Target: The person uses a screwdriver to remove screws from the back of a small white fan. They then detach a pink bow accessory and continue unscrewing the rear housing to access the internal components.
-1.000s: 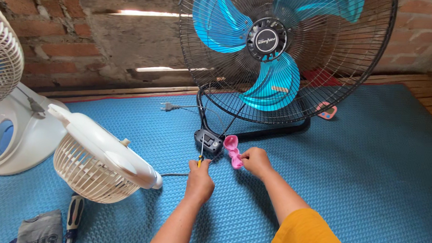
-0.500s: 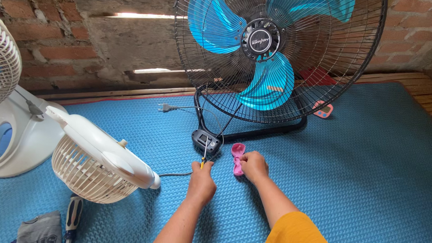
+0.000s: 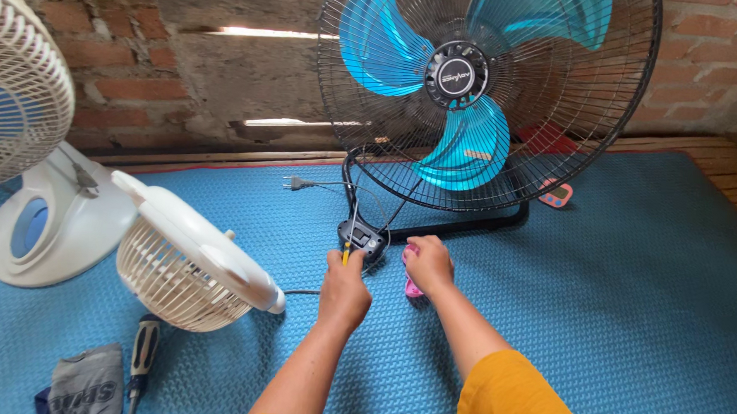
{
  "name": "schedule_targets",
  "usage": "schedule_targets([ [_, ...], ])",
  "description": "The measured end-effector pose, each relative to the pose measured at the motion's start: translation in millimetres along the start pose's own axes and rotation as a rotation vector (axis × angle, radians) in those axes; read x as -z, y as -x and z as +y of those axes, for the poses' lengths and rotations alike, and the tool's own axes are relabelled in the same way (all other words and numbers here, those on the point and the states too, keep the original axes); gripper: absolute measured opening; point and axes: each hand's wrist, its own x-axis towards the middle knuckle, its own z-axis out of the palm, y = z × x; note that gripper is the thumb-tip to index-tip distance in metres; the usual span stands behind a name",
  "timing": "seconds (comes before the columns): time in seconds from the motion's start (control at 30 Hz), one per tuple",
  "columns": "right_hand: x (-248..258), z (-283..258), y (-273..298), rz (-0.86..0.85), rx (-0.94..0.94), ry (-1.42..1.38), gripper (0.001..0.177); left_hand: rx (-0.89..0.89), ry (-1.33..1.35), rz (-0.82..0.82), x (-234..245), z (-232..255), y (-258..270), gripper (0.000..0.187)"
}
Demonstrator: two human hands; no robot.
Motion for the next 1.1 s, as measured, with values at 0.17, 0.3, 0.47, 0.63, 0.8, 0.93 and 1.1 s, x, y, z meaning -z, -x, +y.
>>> schedule_targets([
  [0.17,-17,-69,-7,0.029,0.201,-0.122,0.030,-0.141,-0.017,0.292,56,1,-2,0.049],
  [0.3,-36,-138,-1,0.002,0.319,-0.221,0.027,-0.267,0.011,0.428,110,-1,5,0.047],
  [0.47,-51,-231,24,-0.191,0.477,-0.505,0.026,-0.263,0.121,0.509,171,-13,25,0.040],
  [0.63,-42,-291,61,-0.356,0.532,-0.602,0.044,-0.263,0.154,0.633,207,-42,40,0.045],
  [0.8,-30,-303,80,-0.299,0.574,-0.345,0.059,-0.226,0.091,0.730,220,-89,48,0.048],
  [0.93,-30,-301,83,-0.324,0.471,-0.355,0.067,-0.066,0.094,0.702,217,-123,49,0.046],
  [1.1,-38,-287,69,-0.471,0.147,-0.458,0.067,0.035,0.040,0.719,203,-153,54,0.040],
])
